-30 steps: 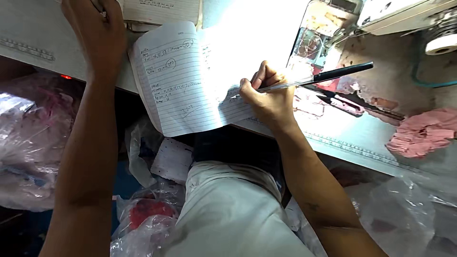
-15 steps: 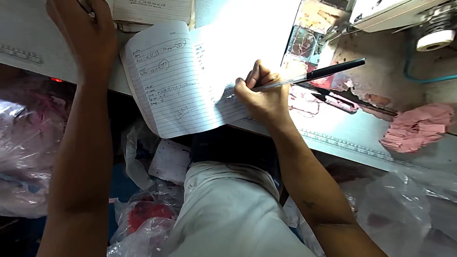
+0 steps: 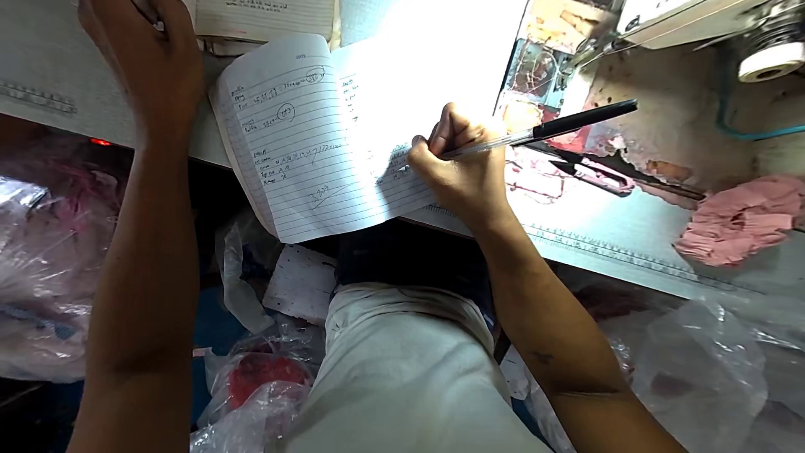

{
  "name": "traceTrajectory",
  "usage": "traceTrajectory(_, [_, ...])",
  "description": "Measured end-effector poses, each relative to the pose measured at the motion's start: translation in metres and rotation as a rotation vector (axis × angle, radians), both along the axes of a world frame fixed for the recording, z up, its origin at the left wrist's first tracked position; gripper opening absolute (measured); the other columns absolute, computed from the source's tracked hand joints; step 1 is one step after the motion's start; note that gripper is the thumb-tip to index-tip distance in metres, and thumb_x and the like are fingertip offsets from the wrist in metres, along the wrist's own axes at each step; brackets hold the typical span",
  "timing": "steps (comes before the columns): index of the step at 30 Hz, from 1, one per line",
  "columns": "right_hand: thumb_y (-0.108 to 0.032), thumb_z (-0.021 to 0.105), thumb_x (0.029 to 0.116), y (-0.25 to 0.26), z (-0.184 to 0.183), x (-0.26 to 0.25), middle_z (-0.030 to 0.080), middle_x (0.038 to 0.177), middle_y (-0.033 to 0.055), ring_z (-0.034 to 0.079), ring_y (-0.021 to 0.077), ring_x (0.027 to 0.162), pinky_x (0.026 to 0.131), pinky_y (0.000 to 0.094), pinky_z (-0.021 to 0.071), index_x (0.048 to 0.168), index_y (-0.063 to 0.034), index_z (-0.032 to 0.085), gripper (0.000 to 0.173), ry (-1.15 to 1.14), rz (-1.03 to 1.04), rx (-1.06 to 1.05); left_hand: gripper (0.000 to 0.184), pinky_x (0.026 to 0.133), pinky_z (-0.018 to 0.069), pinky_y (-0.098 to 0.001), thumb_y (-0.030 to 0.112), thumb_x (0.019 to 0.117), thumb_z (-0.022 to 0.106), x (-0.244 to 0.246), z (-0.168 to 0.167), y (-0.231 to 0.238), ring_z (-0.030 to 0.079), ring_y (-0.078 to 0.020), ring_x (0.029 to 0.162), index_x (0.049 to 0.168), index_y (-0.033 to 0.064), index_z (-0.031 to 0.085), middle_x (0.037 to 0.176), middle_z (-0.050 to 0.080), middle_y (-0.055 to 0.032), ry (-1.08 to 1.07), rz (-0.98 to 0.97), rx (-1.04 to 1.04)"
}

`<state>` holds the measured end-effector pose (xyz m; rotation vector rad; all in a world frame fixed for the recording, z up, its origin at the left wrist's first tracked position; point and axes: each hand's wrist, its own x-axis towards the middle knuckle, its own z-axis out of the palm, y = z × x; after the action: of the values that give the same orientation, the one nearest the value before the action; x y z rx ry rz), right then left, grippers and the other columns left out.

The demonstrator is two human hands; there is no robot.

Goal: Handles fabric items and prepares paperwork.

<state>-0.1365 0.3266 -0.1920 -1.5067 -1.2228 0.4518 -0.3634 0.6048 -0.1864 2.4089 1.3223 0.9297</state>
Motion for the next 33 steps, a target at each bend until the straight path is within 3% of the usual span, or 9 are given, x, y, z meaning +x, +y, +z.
traceTrajectory(4, [-0.004,0.065,0.0878,-0.0003,0.0005,0.0001,0.047,0.059,-0.0078,0.042,-0.0020,0.051,0.047,0.0154,0.0310,0.071,-0.0137,0.048,0.026,-0.001,-0.001,-0.013,0.028,0.069,0.0440,-0.0357,0.023,0.1010,0.049,0.0003,0.0011,-0.0019,0.054,-0.0163,0.072,0.089,0.0019,0.062,0.077,0.057,-0.0083,0.010,0.011,0.000])
traceTrajectory(9, [-0.003,0.064,0.0870,-0.0003,0.0012,0.0008,0.046,0.058,-0.0078,0.041,-0.0016,0.050,0.047,0.0160,0.0303,0.069,-0.0142,0.047,0.027,0.037,0.012,-0.012,0.028,0.064,0.0424,-0.0340,0.023,0.1024,0.049,-0.0001,-0.0006,-0.0004,0.052,-0.0140,0.067,0.084,0.0042,0.060,0.073,0.054,-0.0056,0.009,0.003,0.008])
traceTrajectory(13, [0.000,0.065,0.0878,-0.0005,0.0005,0.0019,0.049,0.059,-0.0089,0.045,-0.0006,0.050,0.046,0.0162,0.0370,0.072,-0.0162,0.047,0.029,0.149,0.007,0.030,0.028,0.069,0.0449,-0.0353,0.023,0.1026,0.050,-0.0010,-0.0013,0.0008,0.055,-0.0157,0.072,0.089,0.0012,0.062,0.078,0.058,-0.0088,-0.020,-0.041,0.025])
traceTrajectory(17, [0.000,0.064,0.0868,0.0010,0.0003,0.0016,0.047,0.059,-0.0089,0.043,-0.0019,0.050,0.046,0.0151,0.0338,0.070,-0.0153,0.047,0.028,0.100,0.017,0.033,0.027,0.064,0.0434,-0.0330,0.022,0.1022,0.051,-0.0013,-0.0024,0.0008,0.053,-0.0140,0.067,0.088,0.0016,0.062,0.075,0.056,-0.0072,-0.032,-0.049,0.024])
traceTrajectory(25, [-0.003,0.064,0.0865,-0.0001,0.0014,0.0013,0.045,0.058,-0.0083,0.040,-0.0021,0.050,0.047,0.0156,0.0292,0.068,-0.0148,0.047,0.028,0.015,-0.001,-0.013,0.028,0.067,0.0456,-0.0361,0.022,0.1026,0.051,-0.0023,-0.0019,0.0010,0.056,-0.0172,0.071,0.091,0.0002,0.064,0.078,0.060,-0.0106,-0.010,-0.049,0.028])
traceTrajectory(33, [-0.003,0.064,0.0866,-0.0008,-0.0008,0.0011,0.046,0.059,-0.0068,0.041,-0.0010,0.052,0.048,0.0167,0.0300,0.069,-0.0130,0.047,0.027,-0.054,-0.039,-0.003,0.028,0.066,0.0440,-0.0351,0.022,0.1028,0.052,-0.0024,-0.0022,0.0016,0.054,-0.0160,0.069,0.088,0.0010,0.063,0.076,0.057,-0.0088,-0.006,-0.044,0.036])
